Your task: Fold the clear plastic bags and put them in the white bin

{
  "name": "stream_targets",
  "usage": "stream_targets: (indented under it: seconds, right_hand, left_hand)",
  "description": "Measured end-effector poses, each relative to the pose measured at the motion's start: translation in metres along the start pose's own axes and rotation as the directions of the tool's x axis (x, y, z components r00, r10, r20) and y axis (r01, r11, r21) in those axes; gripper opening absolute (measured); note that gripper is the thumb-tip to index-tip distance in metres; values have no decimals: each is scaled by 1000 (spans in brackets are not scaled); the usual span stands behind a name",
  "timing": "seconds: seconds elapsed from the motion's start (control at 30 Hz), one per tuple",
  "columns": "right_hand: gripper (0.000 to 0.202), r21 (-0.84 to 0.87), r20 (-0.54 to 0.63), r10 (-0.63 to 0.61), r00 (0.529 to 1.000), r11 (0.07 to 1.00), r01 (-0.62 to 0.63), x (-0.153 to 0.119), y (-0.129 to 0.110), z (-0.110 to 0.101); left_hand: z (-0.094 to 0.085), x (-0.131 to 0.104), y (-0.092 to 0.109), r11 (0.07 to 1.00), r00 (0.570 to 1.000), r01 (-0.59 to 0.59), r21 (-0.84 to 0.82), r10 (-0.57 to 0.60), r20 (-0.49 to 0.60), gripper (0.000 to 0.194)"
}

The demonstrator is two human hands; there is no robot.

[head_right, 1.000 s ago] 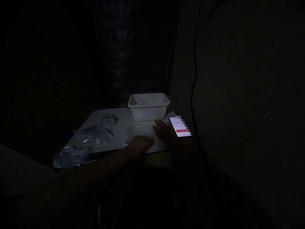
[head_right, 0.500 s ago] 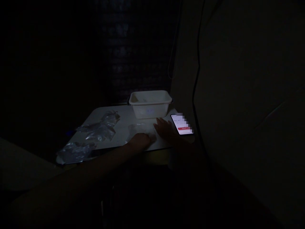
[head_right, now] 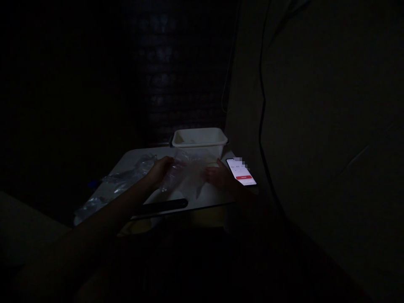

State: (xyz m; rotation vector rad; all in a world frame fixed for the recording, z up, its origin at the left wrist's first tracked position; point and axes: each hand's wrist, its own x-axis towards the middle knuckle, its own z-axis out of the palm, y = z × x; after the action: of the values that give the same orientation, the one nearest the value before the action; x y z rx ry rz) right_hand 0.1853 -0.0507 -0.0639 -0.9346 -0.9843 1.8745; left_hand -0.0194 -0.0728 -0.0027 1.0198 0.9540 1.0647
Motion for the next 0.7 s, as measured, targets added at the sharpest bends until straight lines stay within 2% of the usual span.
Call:
stream_targets:
  seconds: [0.07, 0.13, 0.2, 0.33, 0.4, 0.5, 0.57, 0.63, 0.7]
  right_hand:
    - [64, 18, 145, 63, 987, 998, -66, -6, 1, 11]
    - [69, -64, 211, 65, 975, 997, -52, -10, 1, 22]
    - [65, -208, 196, 42, 980, 978, 0, -12, 2, 31]
    - [38, -455, 144, -107, 984, 875, 162, -11, 7, 34]
    - [27, -536, 164, -181, 970, 809, 241, -10, 10, 30]
    - [19, -616, 176, -222, 959, 735, 283, -10, 13, 24]
    - [20, -558, 147, -200, 969, 792, 248, -10, 13, 21]
    - [20, -427, 107, -149, 983, 886, 181, -10, 13, 20]
    - [17, -325, 85, -96, 992, 938, 119, -11, 12, 21]
  left_hand:
    - [-6, 1, 0, 989, 993, 113, -91, -109, 41, 29]
    - [-12, 3, -2, 978, 987, 159, -133, -152, 60, 33]
    - [-17, 3, -4, 974, 982, 183, -132, -175, 69, 35]
    - [-22, -1, -6, 954, 951, 298, -19, -296, 86, 40]
    - [-21, -2, -9, 939, 939, 341, 52, -343, 35, 28]
    - [-21, 0, -18, 951, 955, 291, 100, -283, -92, 9]
    - [-21, 3, -24, 969, 967, 229, 93, -215, -134, 9]
    - [-22, 7, -28, 980, 974, 179, 82, -165, -156, 9]
    - [-23, 9, -30, 984, 974, 154, 90, -136, -182, 9]
